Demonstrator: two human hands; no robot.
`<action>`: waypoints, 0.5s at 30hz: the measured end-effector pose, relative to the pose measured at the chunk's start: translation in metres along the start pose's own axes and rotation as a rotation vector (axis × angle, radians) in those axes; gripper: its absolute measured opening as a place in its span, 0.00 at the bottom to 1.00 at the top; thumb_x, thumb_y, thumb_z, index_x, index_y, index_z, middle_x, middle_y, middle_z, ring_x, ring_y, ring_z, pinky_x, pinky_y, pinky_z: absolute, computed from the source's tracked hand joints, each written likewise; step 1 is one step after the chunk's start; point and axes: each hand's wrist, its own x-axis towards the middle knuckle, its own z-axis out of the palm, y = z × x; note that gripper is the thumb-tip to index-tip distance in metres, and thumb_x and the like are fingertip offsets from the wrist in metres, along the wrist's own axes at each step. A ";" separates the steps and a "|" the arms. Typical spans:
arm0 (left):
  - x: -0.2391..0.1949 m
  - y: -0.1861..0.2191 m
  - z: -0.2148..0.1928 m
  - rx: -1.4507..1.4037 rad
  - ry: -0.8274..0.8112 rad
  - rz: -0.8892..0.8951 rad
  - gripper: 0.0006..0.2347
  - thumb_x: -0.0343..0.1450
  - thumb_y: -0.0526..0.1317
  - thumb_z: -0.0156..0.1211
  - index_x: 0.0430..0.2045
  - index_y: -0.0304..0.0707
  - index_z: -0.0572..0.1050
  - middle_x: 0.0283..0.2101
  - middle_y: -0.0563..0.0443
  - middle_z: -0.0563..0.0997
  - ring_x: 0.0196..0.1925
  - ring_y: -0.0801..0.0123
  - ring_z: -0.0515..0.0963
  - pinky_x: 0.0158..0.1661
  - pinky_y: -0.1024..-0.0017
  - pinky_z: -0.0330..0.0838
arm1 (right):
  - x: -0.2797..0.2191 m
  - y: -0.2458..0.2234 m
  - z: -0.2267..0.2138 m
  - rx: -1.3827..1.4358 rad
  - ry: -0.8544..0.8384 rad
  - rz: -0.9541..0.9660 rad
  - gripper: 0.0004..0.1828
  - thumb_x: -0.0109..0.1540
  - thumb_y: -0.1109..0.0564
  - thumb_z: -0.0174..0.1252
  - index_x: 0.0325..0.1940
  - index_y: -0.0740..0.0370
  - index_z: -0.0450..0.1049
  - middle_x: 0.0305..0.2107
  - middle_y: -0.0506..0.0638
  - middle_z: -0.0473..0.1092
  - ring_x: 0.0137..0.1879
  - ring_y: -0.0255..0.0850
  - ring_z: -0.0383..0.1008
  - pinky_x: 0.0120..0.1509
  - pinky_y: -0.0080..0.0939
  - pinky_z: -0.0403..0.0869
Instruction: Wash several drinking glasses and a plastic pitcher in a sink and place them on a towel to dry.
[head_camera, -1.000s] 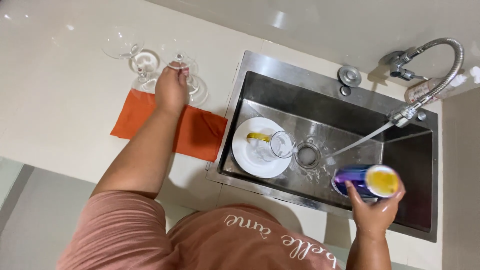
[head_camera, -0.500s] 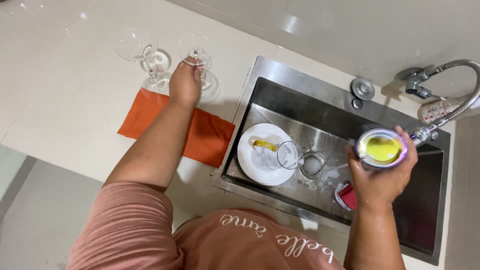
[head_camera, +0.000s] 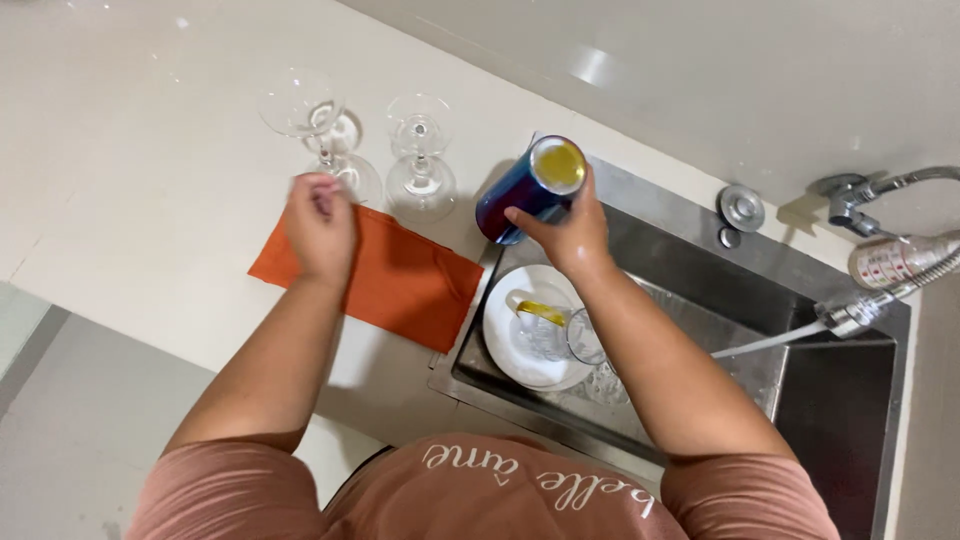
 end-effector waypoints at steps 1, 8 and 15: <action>0.005 -0.001 -0.006 0.001 0.003 -0.003 0.06 0.75 0.33 0.59 0.44 0.35 0.76 0.43 0.45 0.81 0.43 0.56 0.82 0.45 0.64 0.77 | 0.007 0.008 0.007 0.000 -0.004 -0.001 0.51 0.48 0.50 0.79 0.67 0.63 0.58 0.52 0.57 0.74 0.58 0.46 0.77 0.63 0.47 0.75; 0.056 0.006 -0.013 0.278 0.049 0.281 0.23 0.67 0.33 0.69 0.55 0.25 0.69 0.51 0.34 0.75 0.51 0.42 0.76 0.48 0.56 0.74 | 0.050 0.036 0.043 -0.110 0.038 -0.056 0.50 0.51 0.50 0.80 0.69 0.60 0.58 0.60 0.58 0.66 0.67 0.50 0.70 0.70 0.49 0.71; 0.073 0.006 0.010 0.275 -0.183 0.122 0.08 0.73 0.32 0.61 0.46 0.36 0.78 0.49 0.42 0.81 0.52 0.54 0.80 0.51 0.61 0.74 | 0.069 0.040 0.060 -0.101 -0.026 0.012 0.54 0.51 0.50 0.80 0.72 0.60 0.53 0.62 0.57 0.61 0.68 0.50 0.66 0.69 0.51 0.72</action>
